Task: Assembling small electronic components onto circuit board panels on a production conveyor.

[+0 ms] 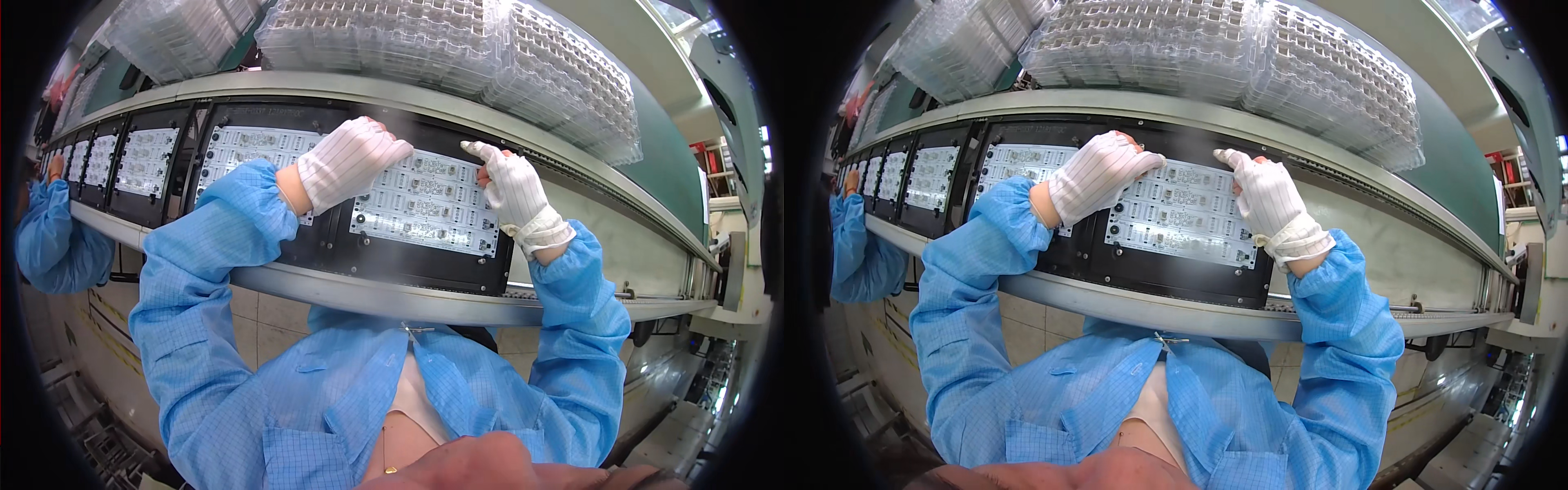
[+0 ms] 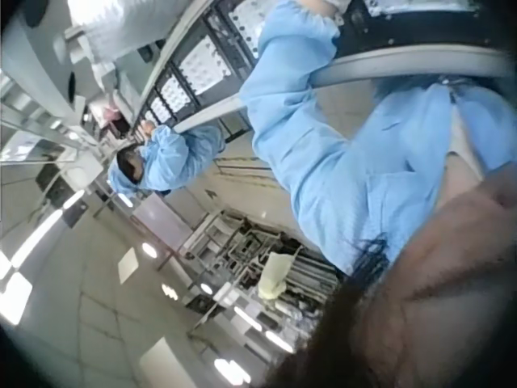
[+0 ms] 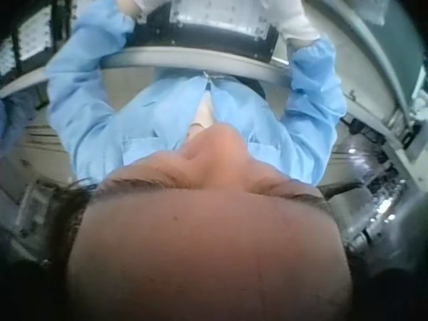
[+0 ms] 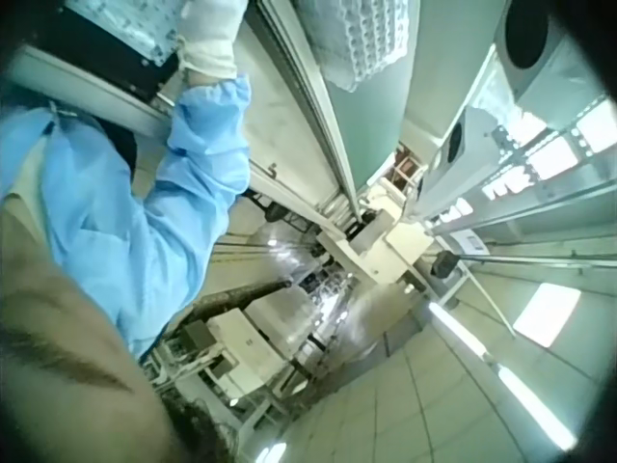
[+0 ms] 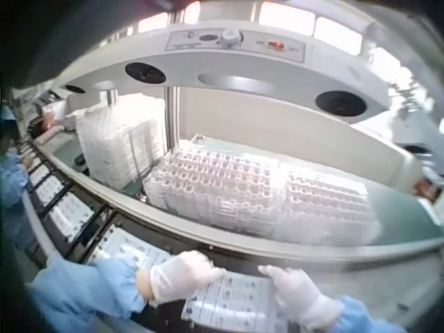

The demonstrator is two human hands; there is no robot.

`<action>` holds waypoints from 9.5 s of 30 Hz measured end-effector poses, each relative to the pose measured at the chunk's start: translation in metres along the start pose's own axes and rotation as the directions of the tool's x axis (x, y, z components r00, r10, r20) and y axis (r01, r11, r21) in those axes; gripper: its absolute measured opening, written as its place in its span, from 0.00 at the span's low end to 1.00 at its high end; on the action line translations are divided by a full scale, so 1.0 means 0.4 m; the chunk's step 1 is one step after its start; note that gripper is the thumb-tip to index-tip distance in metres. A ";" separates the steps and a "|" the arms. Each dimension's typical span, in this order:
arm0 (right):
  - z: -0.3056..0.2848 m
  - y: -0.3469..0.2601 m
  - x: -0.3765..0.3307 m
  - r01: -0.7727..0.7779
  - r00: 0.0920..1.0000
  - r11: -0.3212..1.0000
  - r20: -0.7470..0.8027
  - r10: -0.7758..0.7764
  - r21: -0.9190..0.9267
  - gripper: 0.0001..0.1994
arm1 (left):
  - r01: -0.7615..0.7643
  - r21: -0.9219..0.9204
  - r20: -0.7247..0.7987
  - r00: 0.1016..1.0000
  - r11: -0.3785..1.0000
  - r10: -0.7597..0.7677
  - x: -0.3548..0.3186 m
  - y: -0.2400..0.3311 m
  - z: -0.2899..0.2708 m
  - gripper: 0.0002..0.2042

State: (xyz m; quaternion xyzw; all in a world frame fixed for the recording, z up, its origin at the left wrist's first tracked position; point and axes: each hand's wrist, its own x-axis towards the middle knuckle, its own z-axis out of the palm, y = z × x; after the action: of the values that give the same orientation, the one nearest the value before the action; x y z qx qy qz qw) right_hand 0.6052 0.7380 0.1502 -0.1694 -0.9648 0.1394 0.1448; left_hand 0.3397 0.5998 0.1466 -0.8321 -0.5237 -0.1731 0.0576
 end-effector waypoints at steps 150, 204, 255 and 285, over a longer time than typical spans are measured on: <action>-0.316 0.117 0.080 -0.209 0.914 0.977 -0.363 0.181 -0.041 0.26 | 0.355 -0.092 -0.101 0.926 0.931 -0.363 0.413 -0.353 -0.130 0.14; -0.126 -0.003 -0.248 -0.204 0.964 0.954 -0.123 0.234 0.218 0.37 | -0.061 -0.013 0.076 0.995 0.998 0.062 0.094 0.214 0.031 0.15; -0.180 0.017 -0.334 -0.580 0.765 0.806 -0.263 0.588 0.117 0.33 | 0.469 0.030 -0.075 0.882 0.883 -0.465 0.311 -0.298 -0.211 0.20; -0.338 0.299 -0.027 -0.353 0.855 0.905 -0.475 0.208 -0.238 0.22 | 0.146 -0.214 0.051 0.989 0.966 -0.139 -0.015 0.226 -0.093 0.18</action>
State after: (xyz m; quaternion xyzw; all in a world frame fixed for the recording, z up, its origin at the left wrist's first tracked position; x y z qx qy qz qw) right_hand 0.6932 0.8719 0.2340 -0.3582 -0.8809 -0.0393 0.3070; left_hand 0.4092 0.5442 0.1870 -0.7966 -0.5610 -0.2183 -0.0557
